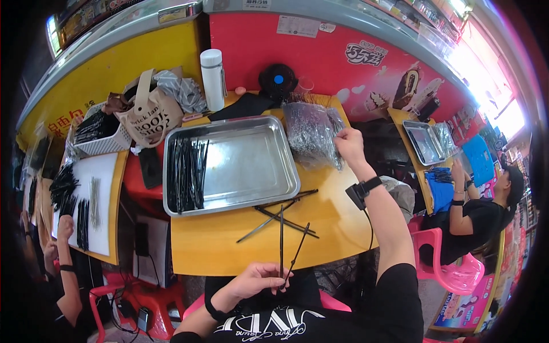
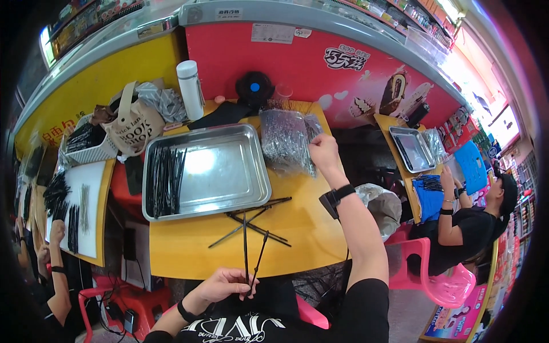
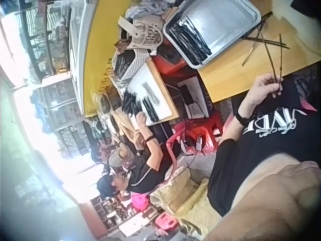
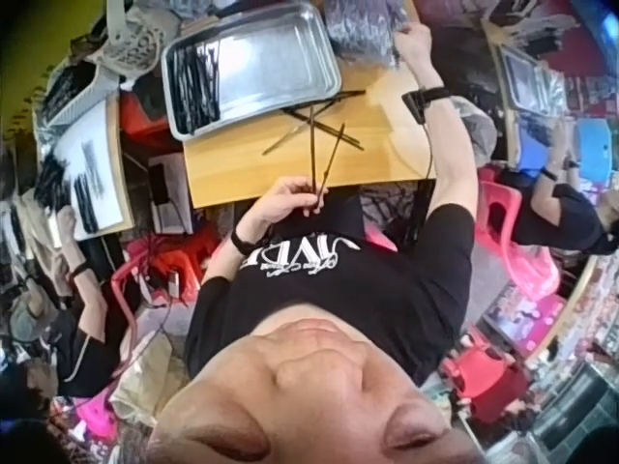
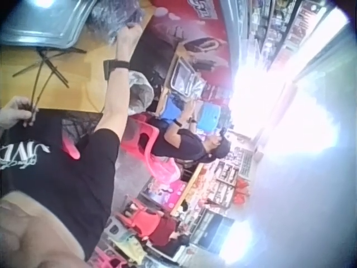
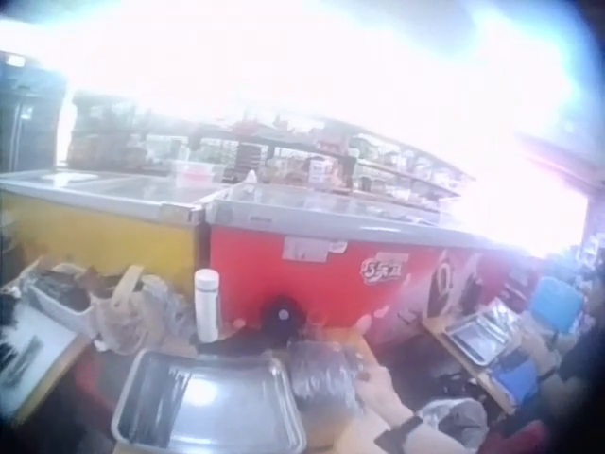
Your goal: Sorting and inspecting black plastic rods or fan components.
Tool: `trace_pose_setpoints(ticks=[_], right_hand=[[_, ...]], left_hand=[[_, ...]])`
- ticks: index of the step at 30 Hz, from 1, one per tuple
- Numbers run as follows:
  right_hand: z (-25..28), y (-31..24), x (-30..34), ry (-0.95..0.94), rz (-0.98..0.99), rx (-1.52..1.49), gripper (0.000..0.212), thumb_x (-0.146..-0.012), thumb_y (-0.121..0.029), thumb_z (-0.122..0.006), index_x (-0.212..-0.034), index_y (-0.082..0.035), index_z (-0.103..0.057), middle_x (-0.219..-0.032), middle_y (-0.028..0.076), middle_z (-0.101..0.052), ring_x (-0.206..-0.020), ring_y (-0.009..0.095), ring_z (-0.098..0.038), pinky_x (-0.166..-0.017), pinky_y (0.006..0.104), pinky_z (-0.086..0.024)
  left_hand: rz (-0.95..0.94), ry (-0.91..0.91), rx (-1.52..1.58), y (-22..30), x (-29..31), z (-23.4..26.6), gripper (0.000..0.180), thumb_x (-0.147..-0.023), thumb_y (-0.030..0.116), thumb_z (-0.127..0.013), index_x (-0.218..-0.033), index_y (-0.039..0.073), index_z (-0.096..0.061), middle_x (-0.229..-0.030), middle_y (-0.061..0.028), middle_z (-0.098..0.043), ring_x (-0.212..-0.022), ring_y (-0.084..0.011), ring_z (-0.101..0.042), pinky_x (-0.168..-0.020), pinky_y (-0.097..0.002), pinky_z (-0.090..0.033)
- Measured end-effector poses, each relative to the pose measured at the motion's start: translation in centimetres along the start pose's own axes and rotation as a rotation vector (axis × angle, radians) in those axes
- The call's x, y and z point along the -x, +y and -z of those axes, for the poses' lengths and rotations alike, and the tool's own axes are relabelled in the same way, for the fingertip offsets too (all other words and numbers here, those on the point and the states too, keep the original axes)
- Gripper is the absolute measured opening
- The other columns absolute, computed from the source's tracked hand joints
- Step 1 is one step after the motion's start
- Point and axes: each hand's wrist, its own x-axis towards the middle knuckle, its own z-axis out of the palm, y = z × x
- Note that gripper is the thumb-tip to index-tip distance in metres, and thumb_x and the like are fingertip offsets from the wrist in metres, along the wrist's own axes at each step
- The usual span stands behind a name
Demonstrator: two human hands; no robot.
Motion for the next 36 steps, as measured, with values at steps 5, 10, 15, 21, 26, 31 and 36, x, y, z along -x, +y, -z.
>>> trace_pose_setpoints(ticks=[5, 10, 15, 21, 26, 31, 36], right_hand=[[-1.0, -1.8, -1.6, -0.098, 0.035, 0.233, 0.018, -0.066, -0.005, -0.063, -0.082, 0.003, -0.066, -0.082, 0.022, -0.064, -0.083, 0.034, -0.064, -0.075, 0.0381, -0.049], [-0.6, -2.4, -1.3, -0.159, -0.045, 0.229, 0.017, -0.065, -0.005, -0.060, -0.081, -0.001, -0.064, -0.085, 0.021, -0.064, -0.088, 0.038, -0.062, -0.076, 0.0424, -0.048], [0.0, -1.4, -1.3, -0.152, 0.011, 0.217, 0.017, -0.063, -0.007, -0.063, -0.079, 0.000, -0.063, -0.081, 0.021, -0.064, -0.081, 0.036, -0.063, -0.073, 0.0413, -0.048], [1.7, -2.7, -0.5, -0.362, -0.286, -0.390, 0.019, -0.070, -0.002, -0.064, -0.089, 0.000, -0.061, -0.068, 0.007, -0.059, -0.056, 0.014, -0.055, -0.048, 0.0276, -0.042], [4.4, -1.6, 0.9, -0.289, -0.320, -0.613, 0.023, -0.073, 0.003, -0.061, -0.096, 0.001, -0.057, -0.067, 0.002, -0.055, -0.054, 0.008, -0.051, -0.044, 0.0209, -0.037], [5.3, -0.4, 4.0, 0.047, -0.186, -0.774, 0.032, -0.075, 0.005, -0.059, -0.107, 0.003, -0.052, -0.071, 0.002, -0.057, -0.058, 0.008, -0.052, -0.049, 0.0202, -0.038], [6.7, -3.5, 10.1, 0.105, -0.039, -0.889, 0.041, -0.079, 0.007, -0.056, -0.119, 0.004, -0.047, -0.075, 0.002, -0.056, -0.066, 0.007, -0.053, -0.057, 0.0191, -0.039]], left_hand=[[0.023, 0.037, 0.013, 0.2, -0.2, 0.7, 0.022, -0.090, 0.004, -0.059, -0.109, -0.005, -0.060, -0.091, -0.0109, -0.065, -0.081, -0.0173, -0.064, -0.065, -0.0244, -0.051], [0.018, 0.031, 0.026, -0.2, -0.2, 1.3, 0.021, -0.090, 0.004, -0.058, -0.110, -0.003, -0.060, -0.091, -0.0101, -0.065, -0.081, -0.0169, -0.064, -0.067, -0.0247, -0.051], [0.014, 0.027, 0.036, -0.2, -0.3, 1.4, 0.021, -0.091, 0.004, -0.058, -0.111, -0.002, -0.060, -0.091, -0.0097, -0.066, -0.081, -0.0170, -0.065, -0.068, -0.0250, -0.051], [-0.011, 0.033, 0.081, -0.5, -0.2, 1.6, 0.021, -0.091, 0.004, -0.058, -0.111, -0.003, -0.060, -0.092, -0.0106, -0.066, -0.081, -0.0183, -0.066, -0.068, -0.0254, -0.052], [-0.016, 0.044, 0.062, -0.7, -0.3, 1.6, 0.022, -0.091, 0.004, -0.058, -0.111, -0.003, -0.060, -0.092, -0.0111, -0.066, -0.081, -0.0187, -0.066, -0.067, -0.0253, -0.052], [-0.023, 0.086, 0.047, -1.1, -0.2, 1.2, 0.021, -0.091, 0.003, -0.057, -0.111, -0.002, -0.060, -0.091, -0.0113, -0.066, -0.081, -0.0182, -0.066, -0.065, -0.0246, -0.052], [-0.079, 0.171, 0.023, -1.4, -0.1, 0.1, 0.016, -0.090, 0.001, -0.056, -0.106, -0.002, -0.059, -0.090, -0.0091, -0.064, -0.080, -0.0168, -0.065, -0.064, -0.0226, -0.051]])
